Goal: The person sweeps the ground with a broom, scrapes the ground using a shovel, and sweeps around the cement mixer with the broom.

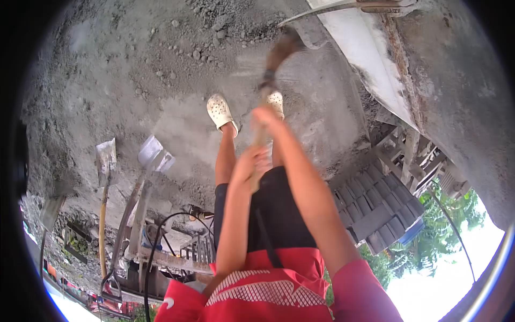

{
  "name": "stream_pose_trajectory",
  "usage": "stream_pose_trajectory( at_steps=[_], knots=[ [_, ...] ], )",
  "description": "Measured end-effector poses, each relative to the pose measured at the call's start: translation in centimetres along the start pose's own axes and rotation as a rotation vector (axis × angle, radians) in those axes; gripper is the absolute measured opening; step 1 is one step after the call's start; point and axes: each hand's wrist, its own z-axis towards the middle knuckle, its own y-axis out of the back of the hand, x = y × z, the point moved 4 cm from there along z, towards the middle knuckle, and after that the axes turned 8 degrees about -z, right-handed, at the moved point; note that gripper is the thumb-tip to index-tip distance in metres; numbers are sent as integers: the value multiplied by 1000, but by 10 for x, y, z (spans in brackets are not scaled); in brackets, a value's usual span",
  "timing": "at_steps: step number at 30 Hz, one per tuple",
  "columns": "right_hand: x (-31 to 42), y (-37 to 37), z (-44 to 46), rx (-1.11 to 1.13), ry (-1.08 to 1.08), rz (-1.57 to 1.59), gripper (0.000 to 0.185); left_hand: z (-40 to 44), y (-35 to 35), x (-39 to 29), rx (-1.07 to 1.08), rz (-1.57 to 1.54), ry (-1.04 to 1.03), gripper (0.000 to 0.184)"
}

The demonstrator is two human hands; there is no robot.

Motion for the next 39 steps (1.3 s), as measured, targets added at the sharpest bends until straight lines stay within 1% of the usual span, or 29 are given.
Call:
stream_pose_trajectory(
  at_steps=[1,2,3,4,5,6,7,9,11,12,14,15,16,17,18,19,20,22,24,25,26,27,28,29,30,31,34,35,39],
  knots=[
    [-22,-39,18,-63,101,-244,10,-23,32,-12,-32,-84,-41,4],
    [0,-79,-46,148,31,86,10,-52,59,-13,-152,-62,-121,7],
    [-35,-115,-45,247,-5,37,11,-87,66,-11,-205,89,-184,7],
    [-28,-126,-77,165,32,56,6,-110,89,4,-370,114,-241,6],
    [-18,-137,-112,84,70,72,19,-132,92,15,-399,105,-255,10],
    [1,-137,-160,36,-23,69,34,-150,78,25,-407,121,-257,13],
    [-56,-155,-147,344,-171,138,29,-173,59,39,-438,123,-246,16],
    [-46,-122,-205,303,-189,353,18,-194,33,73,-463,219,-179,23],
    [-39,-86,-237,250,-131,306,18,-201,-1,99,-428,231,-175,27],
    [-38,-67,-243,193,-95,256,20,-201,-9,109,-344,97,-95,29],
    [-33,-32,-252,66,-102,278,23,-185,-14,116,-204,138,-33,27],
    [-23,-15,-243,10,-116,343,25,-168,-16,111,-114,199,-35,27],
    [-13,1,-225,-46,-42,421,18,-149,-25,95,-69,307,-20,25],
    [5,31,-166,-178,-101,608,13,-96,-40,62,20,366,3,18],
    [2,56,-115,-127,-12,537,17,-58,-32,45,133,451,-34,8],
    [10,64,-67,-95,143,514,17,-14,-17,30,119,281,42,6],
    [21,60,-31,-174,69,490,16,13,-14,1,169,162,96,7],
    [28,39,58,-85,-70,359,16,23,-23,-51,121,138,89,8],
    [24,-41,71,107,4,208,10,0,22,-58,-6,-127,-12,10],
    [21,-80,39,186,35,155,12,-18,61,-45,-78,-73,-136,9],
    [8,-110,3,333,-143,204,12,-33,94,-35,-124,4,-265,9],
    [-11,-129,-8,275,-138,123,15,-58,111,-14,-187,-49,-184,6],
    [-17,-136,-35,268,4,196,4,-90,88,-6,-350,101,-342,9],
    [-32,-140,-60,246,-108,153,6,-106,92,17,-379,95,-320,14],
    [-35,-133,-94,271,-101,126,6,-131,71,36,-347,-46,-290,16],
    [-42,-124,-125,335,-142,201,16,-148,53,52,-356,-16,-275,17],
    [-40,-75,-193,339,-242,437,16,-174,2,103,-318,169,-185,20],
    [-36,-57,-210,352,-266,476,17,-179,-21,116,-323,99,-230,23],
    [-17,19,-222,27,-190,341,18,-150,-49,134,-122,110,13,21]
  ],
)
